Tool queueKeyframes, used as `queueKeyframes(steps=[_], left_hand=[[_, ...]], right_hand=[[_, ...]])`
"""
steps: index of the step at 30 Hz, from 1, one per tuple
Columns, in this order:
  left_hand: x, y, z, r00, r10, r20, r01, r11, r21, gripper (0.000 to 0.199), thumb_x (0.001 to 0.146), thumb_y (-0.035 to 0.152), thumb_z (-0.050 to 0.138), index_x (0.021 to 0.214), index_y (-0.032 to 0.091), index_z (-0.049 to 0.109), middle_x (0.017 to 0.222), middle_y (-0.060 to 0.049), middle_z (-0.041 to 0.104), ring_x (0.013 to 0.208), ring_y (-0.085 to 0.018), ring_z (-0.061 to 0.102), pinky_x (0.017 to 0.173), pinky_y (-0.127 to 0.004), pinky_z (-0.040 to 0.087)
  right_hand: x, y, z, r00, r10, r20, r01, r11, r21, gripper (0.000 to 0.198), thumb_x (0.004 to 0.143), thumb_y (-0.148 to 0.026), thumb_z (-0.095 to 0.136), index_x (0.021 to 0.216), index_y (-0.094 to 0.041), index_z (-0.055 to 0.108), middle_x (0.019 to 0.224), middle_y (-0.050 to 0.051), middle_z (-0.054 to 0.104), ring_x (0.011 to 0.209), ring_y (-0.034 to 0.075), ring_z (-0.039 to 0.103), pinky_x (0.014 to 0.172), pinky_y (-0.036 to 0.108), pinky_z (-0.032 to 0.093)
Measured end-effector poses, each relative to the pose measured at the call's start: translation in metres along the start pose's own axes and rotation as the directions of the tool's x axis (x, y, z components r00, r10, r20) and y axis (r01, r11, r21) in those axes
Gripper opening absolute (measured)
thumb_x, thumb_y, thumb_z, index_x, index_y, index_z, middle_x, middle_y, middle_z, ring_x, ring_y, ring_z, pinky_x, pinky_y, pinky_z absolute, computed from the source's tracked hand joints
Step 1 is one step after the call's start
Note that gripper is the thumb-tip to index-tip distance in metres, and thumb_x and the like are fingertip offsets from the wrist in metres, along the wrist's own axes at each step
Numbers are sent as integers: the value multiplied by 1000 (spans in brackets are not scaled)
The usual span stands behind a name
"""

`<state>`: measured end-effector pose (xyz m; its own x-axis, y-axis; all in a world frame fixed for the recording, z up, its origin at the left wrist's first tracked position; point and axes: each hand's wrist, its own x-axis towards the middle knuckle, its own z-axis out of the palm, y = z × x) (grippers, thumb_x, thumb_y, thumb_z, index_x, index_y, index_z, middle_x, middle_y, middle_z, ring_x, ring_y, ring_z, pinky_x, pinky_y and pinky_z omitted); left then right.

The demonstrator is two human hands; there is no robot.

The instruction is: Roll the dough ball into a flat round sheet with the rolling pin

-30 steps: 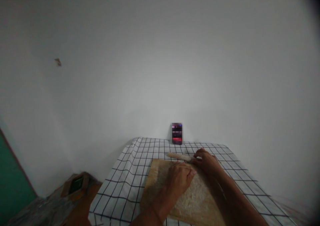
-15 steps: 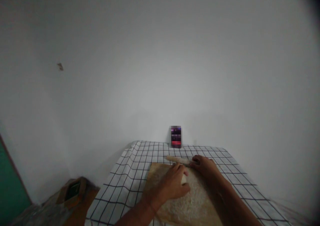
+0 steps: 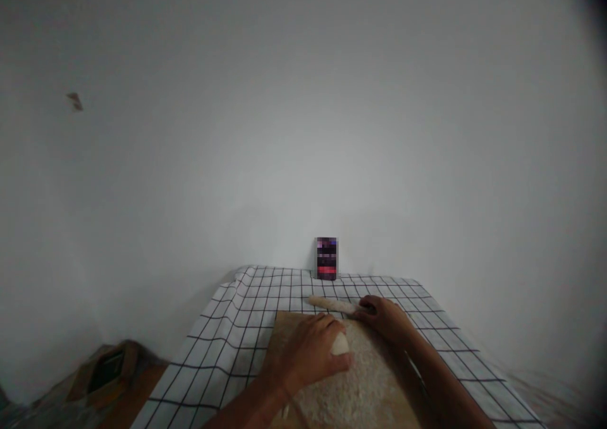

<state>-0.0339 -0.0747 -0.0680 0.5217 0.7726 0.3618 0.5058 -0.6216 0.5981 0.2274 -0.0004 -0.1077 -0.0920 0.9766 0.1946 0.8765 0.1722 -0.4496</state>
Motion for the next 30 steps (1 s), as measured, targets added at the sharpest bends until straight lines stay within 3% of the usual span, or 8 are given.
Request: queueKeyframes(steps=[5, 7, 12, 17, 20, 24, 27, 30], left_hand=[[18, 11, -18, 956, -212, -203, 151, 948, -279, 26, 96, 45, 59, 104, 24, 72, 100, -2, 76, 95, -24, 68, 86, -33, 49], [28, 14, -27, 945, -243, -219, 166, 933, -321, 29, 99, 47, 53, 103, 22, 69, 97, -1, 74, 94, -21, 67, 85, -30, 48], [30, 10, -26, 996, -77, -40, 78, 997, 16, 23, 97, 39, 57, 111, 22, 64, 110, -4, 70, 99, -22, 67, 86, -33, 49], [15, 3, -12, 985, 29, 172, -80, 952, 294, 38, 96, 49, 67, 125, 25, 63, 132, -7, 67, 122, -28, 64, 104, -40, 50], [9, 1, -7, 971, -8, 239, -63, 955, 289, 43, 94, 48, 73, 130, 27, 65, 134, -8, 70, 127, -31, 64, 109, -44, 50], [6, -6, -9, 974, -12, 224, -18, 991, 131, 78, 82, 51, 84, 151, 28, 55, 151, -10, 64, 139, -35, 59, 118, -48, 45], [15, -18, -25, 994, -9, 108, 7, 1000, 26, 65, 89, 53, 76, 145, 25, 61, 144, -11, 69, 132, -32, 64, 113, -46, 50], [33, -30, -48, 980, -14, -199, 14, 1000, 0, 31, 103, 42, 55, 120, 22, 71, 121, -8, 78, 112, -24, 71, 101, -39, 55]], right_hand=[[0, 1, 0, 1000, 22, 4, -22, 1000, 19, 34, 90, -50, 69, 111, -26, 78, 113, 7, 82, 102, 27, 74, 82, 32, 46], [-1, 0, -1, 999, 38, 5, -38, 999, 36, 33, 89, -50, 70, 110, -26, 79, 112, 7, 83, 101, 27, 74, 81, 31, 47], [-2, 0, -2, 999, 47, 8, -48, 998, 52, 32, 89, -49, 72, 109, -26, 80, 107, 7, 83, 99, 25, 74, 81, 30, 47], [0, 3, -1, 998, 52, 18, -53, 998, 42, 30, 89, -46, 71, 109, -25, 78, 108, 6, 82, 99, 25, 74, 82, 30, 47], [0, 2, -1, 998, 54, 21, -55, 998, 37, 31, 90, -46, 71, 111, -24, 77, 107, 7, 82, 98, 25, 74, 82, 30, 47], [-2, -2, -4, 999, 46, 13, -47, 999, 28, 29, 91, -45, 70, 110, -24, 76, 109, 7, 81, 99, 25, 73, 79, 30, 45], [-2, -5, -9, 999, 34, 7, -34, 999, 20, 27, 91, -43, 70, 110, -23, 75, 108, 6, 81, 96, 24, 72, 75, 29, 43], [-4, -12, -16, 1000, 7, -4, -7, 1000, 24, 26, 93, -43, 67, 109, -23, 73, 105, 5, 80, 92, 21, 71, 74, 29, 41]])
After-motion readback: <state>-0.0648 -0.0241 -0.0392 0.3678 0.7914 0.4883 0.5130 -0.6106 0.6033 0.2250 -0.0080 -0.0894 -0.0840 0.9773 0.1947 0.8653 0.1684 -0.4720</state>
